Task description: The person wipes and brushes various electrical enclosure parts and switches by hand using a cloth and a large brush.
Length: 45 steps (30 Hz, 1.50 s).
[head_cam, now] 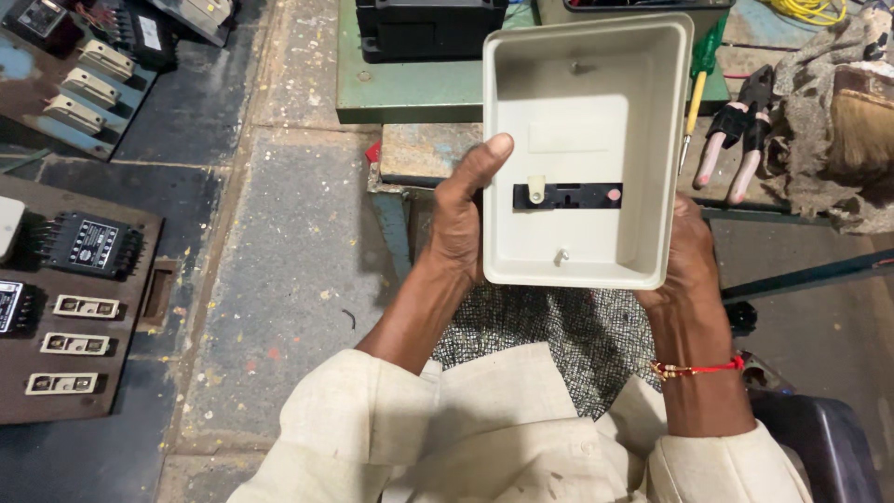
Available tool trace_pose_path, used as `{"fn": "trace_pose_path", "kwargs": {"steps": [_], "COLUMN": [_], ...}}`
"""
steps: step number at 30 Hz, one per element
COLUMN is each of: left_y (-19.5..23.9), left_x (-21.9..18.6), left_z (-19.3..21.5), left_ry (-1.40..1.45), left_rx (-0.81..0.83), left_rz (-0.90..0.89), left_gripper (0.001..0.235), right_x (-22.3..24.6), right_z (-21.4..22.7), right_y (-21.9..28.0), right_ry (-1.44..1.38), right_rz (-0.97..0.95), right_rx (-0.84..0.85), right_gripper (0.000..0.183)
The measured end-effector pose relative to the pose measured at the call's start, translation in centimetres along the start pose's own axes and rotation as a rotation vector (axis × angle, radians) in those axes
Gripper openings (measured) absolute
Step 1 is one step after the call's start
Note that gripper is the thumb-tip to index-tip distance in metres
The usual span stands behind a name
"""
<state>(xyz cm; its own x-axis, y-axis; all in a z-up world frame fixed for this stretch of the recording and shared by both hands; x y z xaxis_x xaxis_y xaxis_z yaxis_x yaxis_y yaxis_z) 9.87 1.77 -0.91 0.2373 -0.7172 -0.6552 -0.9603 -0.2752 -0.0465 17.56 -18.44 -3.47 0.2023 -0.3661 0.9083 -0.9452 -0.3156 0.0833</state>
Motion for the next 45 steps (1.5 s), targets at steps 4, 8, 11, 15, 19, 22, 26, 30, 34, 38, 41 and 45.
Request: {"fn": "trace_pose_path", "kwargs": {"steps": [4, 8, 11, 15, 19, 22, 26, 30, 34, 38, 41, 45], "left_y": [0.1, -0.1, -0.1, -0.5, -0.9, -1.0, -0.8, -0.7, -0.6, -0.6, -0.3, -0.1], "left_x": [-0.9, -2.4, -3.1, -2.9, -2.7, -2.4, -2.1, -1.9, -1.6, -1.6, -1.4, -1.1], "left_z": [1.0, 0.7, 1.4, 2.3, 3.5, 3.7, 2.9, 2.3, 2.6, 2.3, 1.8, 1.3], "left_ry": [-0.069, -0.040, -0.039, 0.084, 0.019, -0.011, 0.000, 0.042, 0.048, 0.047, 0.098, 0.088], "left_rx": [-0.056, 0.013, -0.067, -0.116, -0.138, -0.135, -0.103, -0.079, -0.088, -0.060, -0.055, -0.058], "left_rz": [-0.036, -0.053, -0.068, -0.056, -0.117, -0.123, -0.087, -0.068, -0.052, -0.042, -0.003, 0.028], "left_gripper": [0.085, 0.090, 0.084, 0.077, 0.074, 0.074, 0.073, 0.070, 0.069, 0.069, 0.070, 0.076], "right_x": [0.2, -1.1, -3.5, -6.5, -9.3, -9.4, -10.1, -9.8, -6.8, -0.8, 1.7, 2.0], "right_z": [-0.8, 0.6, 3.1, 3.4, 3.1, 1.9, 1.6, 1.2, 0.6, -0.9, -2.1, -4.6], "right_y": [1.5, 2.4, 2.1, 1.8, 1.9, 1.8, 1.5, 1.4, 1.6, 2.2, 1.8, 1.9], "right_ry": [0.105, 0.385, 0.806, 1.317, 1.599, 1.596, 1.795, 1.807, 1.772, 1.242, 0.602, 0.180], "right_rz": [-0.066, -0.154, -0.242, -0.175, -0.324, -0.282, -0.277, -0.222, -0.140, 0.145, 0.077, -0.047], "right_rx": [-0.046, 0.039, 0.025, 0.111, 0.188, 0.235, 0.270, 0.247, 0.180, 0.076, 0.078, 0.245], "right_gripper": [0.026, 0.031, 0.028, 0.025, 0.028, 0.031, 0.023, 0.024, 0.026, 0.038, 0.061, 0.081]}}
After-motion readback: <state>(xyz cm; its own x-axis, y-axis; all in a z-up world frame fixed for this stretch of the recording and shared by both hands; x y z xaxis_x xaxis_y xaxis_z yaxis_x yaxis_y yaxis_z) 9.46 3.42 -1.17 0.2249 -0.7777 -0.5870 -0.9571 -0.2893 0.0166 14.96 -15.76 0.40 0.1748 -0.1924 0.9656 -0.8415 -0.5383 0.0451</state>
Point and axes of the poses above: each hand's wrist, its own y-axis away from the middle knuckle, its own z-axis out of the back of the hand, x = y × z, the point moved 9 cm from there along -y, towards the middle knuckle, and after that the axes turned 3 degrees about -x, right-handed, at the moved point
